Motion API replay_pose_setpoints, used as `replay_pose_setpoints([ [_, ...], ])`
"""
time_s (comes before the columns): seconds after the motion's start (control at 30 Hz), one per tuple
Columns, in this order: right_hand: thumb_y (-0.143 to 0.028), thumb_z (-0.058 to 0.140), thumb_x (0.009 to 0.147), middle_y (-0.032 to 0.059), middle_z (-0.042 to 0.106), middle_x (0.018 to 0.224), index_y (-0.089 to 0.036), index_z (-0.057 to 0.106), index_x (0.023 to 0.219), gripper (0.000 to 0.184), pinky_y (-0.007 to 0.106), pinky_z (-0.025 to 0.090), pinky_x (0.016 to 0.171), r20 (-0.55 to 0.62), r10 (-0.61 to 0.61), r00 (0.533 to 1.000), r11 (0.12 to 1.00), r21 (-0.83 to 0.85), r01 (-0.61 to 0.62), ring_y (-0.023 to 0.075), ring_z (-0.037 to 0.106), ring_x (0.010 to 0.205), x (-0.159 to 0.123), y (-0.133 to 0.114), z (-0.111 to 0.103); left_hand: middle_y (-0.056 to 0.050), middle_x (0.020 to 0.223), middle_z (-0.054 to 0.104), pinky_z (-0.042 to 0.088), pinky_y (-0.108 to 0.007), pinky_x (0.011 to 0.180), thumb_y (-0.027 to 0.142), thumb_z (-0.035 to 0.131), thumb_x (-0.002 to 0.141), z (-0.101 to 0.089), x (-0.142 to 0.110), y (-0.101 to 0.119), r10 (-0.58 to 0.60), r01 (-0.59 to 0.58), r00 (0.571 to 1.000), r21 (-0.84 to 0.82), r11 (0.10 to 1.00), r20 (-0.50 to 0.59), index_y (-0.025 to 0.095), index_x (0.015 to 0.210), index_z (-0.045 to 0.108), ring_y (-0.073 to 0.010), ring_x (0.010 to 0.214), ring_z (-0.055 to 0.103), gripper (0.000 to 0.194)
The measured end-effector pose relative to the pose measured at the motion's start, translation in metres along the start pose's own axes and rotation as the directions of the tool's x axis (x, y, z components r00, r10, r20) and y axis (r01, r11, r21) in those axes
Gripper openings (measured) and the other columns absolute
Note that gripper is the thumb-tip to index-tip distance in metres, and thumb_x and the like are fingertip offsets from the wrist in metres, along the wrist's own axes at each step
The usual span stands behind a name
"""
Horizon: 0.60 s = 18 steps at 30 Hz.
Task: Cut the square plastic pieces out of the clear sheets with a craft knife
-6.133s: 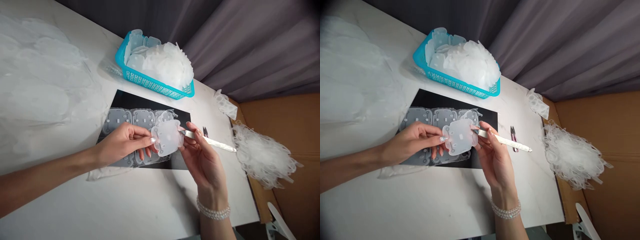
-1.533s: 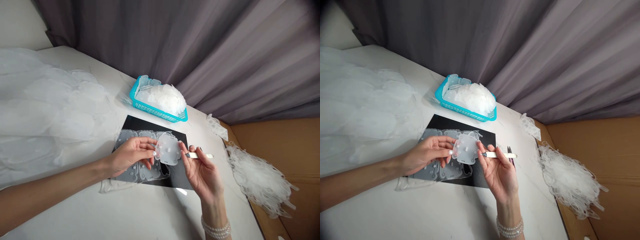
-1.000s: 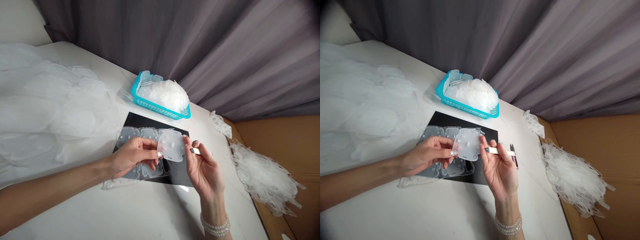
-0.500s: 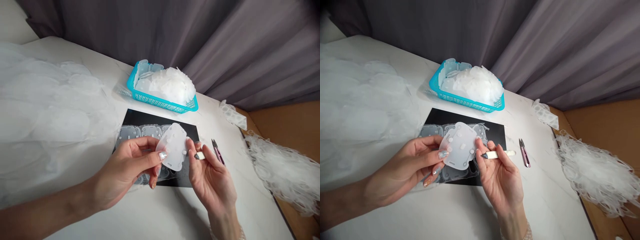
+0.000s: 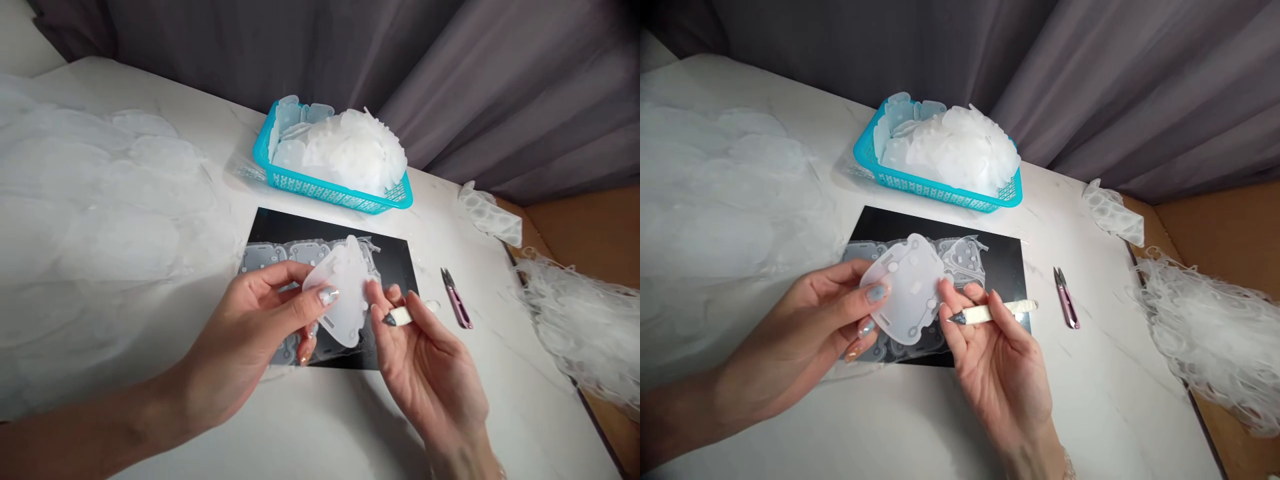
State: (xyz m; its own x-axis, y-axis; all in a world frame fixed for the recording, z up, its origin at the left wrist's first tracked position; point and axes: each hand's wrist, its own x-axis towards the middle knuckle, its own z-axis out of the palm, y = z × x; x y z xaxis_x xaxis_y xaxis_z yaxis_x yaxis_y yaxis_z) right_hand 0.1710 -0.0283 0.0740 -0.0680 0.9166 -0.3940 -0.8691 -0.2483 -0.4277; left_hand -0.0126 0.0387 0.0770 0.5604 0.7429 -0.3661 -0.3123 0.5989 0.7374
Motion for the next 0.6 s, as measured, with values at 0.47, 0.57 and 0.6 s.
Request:
replay_pose_setpoints([
  [0.47,-0.017,0.061,0.093,0.0043,0.08,0.099,-0.017,0.073,0.094,0.012,0.021,0.057,0.094,-0.047,-0.047,0.998,0.999,-0.021,0.046,0.0135,0.073,0.106,0.0002,0.0062,0.0058,0.004,0.065,0.053,0.04,-0.01,0.044,0.031,0.077,0.081,-0.0038,0.0032,0.0028,-0.062,0.062,0.998,-0.082,0.995,0.011,0.02,0.08,0.066,-0.0047,0.052,0.043,0.016],
  [0.57,-0.016,0.06,0.093,0.0037,0.08,0.099,-0.016,0.073,0.094,0.013,0.019,0.057,0.093,-0.021,-0.053,0.998,0.999,-0.013,0.053,0.0119,0.074,0.102,-0.0008,0.0029,0.0051,0.004,0.066,0.059,0.043,-0.01,0.047,0.032,0.077,0.082,-0.0044,0.0037,0.0003,-0.043,0.046,0.999,-0.093,0.995,0.034,0.02,0.08,0.067,-0.0045,0.055,0.051,0.016],
  [0.6,-0.015,0.059,0.093,0.0034,0.08,0.1,-0.016,0.073,0.094,0.014,0.018,0.057,0.092,-0.013,-0.058,0.998,0.998,-0.01,0.057,0.0109,0.075,0.099,-0.0012,0.0014,0.0046,0.004,0.067,0.061,0.044,-0.01,0.049,0.032,0.077,0.083,-0.0044,0.0036,-0.0002,-0.034,0.038,0.998,-0.095,0.995,0.045,0.02,0.081,0.069,-0.0045,0.057,0.053,0.015],
])
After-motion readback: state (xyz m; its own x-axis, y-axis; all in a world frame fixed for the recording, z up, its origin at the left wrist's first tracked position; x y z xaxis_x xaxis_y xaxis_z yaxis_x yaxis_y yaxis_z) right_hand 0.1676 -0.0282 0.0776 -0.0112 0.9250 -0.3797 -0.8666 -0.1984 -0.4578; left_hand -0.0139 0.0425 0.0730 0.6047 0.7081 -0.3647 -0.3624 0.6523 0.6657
